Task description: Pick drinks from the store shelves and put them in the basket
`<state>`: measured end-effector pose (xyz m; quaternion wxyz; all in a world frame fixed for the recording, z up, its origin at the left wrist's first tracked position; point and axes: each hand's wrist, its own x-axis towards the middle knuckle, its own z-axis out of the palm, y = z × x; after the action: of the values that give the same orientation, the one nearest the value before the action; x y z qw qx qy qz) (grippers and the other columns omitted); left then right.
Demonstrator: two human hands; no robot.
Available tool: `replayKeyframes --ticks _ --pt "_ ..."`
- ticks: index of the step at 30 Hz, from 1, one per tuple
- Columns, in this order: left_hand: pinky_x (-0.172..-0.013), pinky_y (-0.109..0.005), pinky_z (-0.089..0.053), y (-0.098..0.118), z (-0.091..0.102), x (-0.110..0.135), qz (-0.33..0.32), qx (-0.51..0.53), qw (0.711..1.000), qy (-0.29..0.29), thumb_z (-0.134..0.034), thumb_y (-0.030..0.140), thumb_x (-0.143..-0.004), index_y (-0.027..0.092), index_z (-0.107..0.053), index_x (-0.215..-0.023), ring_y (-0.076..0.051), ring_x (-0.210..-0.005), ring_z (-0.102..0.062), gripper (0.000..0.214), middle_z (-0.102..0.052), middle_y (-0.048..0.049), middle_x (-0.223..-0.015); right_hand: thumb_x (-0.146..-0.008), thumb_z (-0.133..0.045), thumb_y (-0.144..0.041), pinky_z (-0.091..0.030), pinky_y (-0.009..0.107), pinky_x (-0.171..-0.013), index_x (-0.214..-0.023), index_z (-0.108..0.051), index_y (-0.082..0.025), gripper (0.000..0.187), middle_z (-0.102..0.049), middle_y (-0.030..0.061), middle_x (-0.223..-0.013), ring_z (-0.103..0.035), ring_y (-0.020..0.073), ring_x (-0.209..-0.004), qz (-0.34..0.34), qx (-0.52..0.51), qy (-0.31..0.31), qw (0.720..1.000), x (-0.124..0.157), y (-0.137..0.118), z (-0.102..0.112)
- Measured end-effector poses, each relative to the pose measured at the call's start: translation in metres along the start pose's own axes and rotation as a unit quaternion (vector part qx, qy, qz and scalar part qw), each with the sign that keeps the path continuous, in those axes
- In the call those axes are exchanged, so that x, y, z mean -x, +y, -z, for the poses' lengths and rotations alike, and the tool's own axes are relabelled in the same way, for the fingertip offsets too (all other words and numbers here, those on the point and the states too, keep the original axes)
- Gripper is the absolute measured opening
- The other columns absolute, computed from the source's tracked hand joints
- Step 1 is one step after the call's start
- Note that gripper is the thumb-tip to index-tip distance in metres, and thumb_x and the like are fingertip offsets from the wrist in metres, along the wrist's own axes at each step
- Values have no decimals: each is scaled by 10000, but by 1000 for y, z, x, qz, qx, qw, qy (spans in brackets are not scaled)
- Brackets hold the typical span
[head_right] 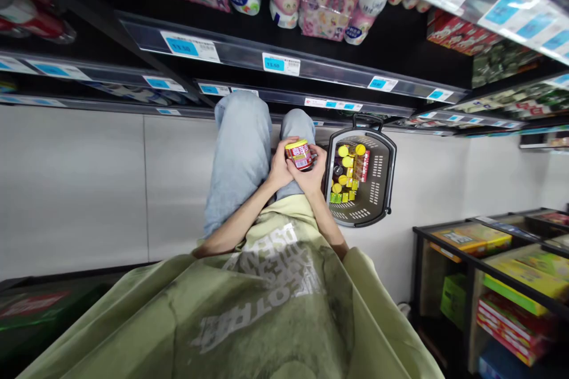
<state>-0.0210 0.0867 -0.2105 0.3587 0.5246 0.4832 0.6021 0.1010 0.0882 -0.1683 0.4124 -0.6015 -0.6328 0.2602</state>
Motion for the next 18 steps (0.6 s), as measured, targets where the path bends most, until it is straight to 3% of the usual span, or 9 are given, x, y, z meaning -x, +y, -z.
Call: replayKeyframes --ticks 9,18 --pt "-1216 -498 -592 -5 -4 1 9 3 1000 8 -847 335 -908 275 -539 -1499 -309 -1409 -698 669 -683 -136 -1499 -763 -942 -472 -603 536 -1137 -1373 -565 -213 762 -656 152 -1376 -684 305 -1245 -32 -24 -17 999 -2 2 1" --pt "-1193 -484 -607 -4 -2 1 32 -17 999 2 -854 327 -888 275 -526 -1490 -308 -1383 -713 687 -691 -136 -1488 -795 -922 -509 -602 519 -1122 -1387 -570 -221 747 -662 146 -1364 -687 301 -1228 -18 -9 -16 1000 -2 1 2"
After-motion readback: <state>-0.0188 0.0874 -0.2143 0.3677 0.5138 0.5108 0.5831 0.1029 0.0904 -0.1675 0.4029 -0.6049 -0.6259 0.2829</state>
